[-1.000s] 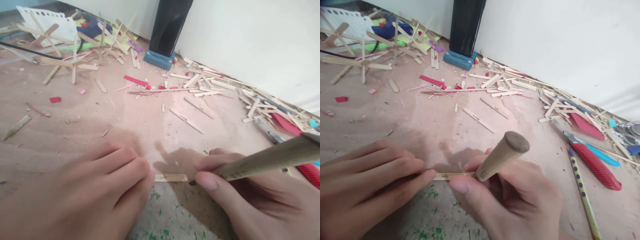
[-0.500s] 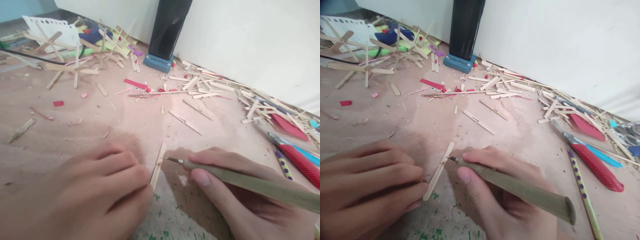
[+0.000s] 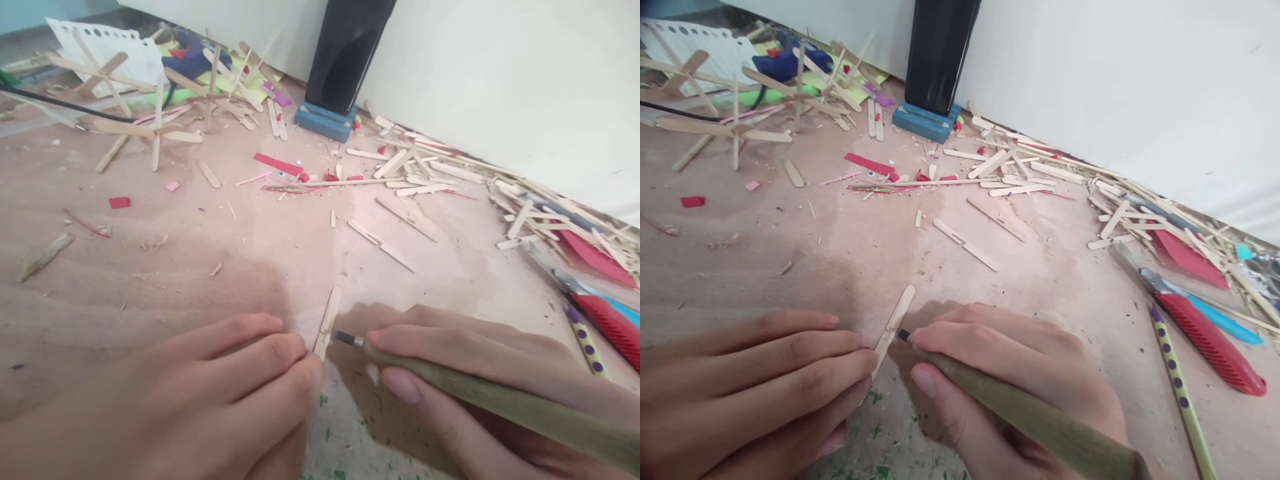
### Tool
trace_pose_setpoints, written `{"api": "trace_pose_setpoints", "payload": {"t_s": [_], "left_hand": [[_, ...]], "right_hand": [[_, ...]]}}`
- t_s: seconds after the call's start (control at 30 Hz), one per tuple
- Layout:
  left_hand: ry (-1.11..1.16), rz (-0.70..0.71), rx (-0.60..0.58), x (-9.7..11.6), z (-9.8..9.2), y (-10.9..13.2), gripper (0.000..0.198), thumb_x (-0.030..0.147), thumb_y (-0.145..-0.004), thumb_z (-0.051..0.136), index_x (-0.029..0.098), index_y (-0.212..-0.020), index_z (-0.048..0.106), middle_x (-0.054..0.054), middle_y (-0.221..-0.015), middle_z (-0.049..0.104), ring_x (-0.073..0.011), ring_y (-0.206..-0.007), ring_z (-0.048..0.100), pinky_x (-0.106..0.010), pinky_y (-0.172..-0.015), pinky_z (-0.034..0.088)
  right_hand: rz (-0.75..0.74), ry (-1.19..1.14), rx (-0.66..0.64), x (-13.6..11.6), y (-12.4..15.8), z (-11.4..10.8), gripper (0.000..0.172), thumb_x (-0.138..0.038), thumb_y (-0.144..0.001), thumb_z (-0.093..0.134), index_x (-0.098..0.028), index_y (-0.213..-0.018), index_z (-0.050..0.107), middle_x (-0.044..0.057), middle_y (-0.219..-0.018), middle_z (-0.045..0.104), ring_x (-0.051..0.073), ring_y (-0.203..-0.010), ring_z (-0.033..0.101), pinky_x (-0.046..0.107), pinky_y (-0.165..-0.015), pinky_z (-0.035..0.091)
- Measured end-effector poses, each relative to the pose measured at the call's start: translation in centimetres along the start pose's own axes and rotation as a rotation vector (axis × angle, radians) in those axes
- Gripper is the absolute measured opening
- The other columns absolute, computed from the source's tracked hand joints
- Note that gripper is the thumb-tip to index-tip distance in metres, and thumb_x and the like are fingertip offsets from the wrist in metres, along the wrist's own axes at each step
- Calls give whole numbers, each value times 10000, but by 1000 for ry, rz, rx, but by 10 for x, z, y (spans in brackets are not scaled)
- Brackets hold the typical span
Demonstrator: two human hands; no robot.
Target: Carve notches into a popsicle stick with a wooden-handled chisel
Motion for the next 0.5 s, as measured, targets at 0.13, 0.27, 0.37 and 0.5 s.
{"api": "trace_pose_setpoints", "payload": {"t_s": [0.13,0.27,0.37,0.5], "left_hand": [[-76,61,-48,4,-1,-2,139,293,-989,681,232,-1087,758,37,-1135,728,-172,-1054,630,-322,-1107,504],[-110,32,-35,5,1,-1,199,268,-983,660,214,-1151,751,28,-1202,716,-168,-1123,636,-318,-1164,488],[-103,2,-9,6,3,0,230,240,-945,668,197,-1152,759,7,-1232,713,-176,-1144,637,-312,-1204,467],[-101,-31,1,7,3,1,238,255,-948,673,204,-1167,751,7,-1248,711,-170,-1176,624,-292,-1265,399]], "right_hand": [[22,-38,-57,-5,-7,1,366,-97,-948,663,-396,-1152,716,-78,-977,767,119,-790,746,177,-661,652],[21,-82,-130,-9,-12,4,355,-73,-927,669,-373,-1115,699,-76,-871,733,125,-754,733,196,-683,660],[-26,-108,-169,-13,-17,4,365,-47,-928,653,-349,-1129,690,-57,-835,717,131,-717,720,205,-639,646],[-69,-52,-233,-18,-23,9,411,3,-905,644,-336,-1137,663,-57,-821,702,131,-676,707,215,-600,624]]}}
Point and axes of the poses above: each hand's wrist, its own y-axis away from the middle knuckle, its own z-axis out of the palm, x = y × z, the point moved 6 cm from there along -y, towards the middle knuckle
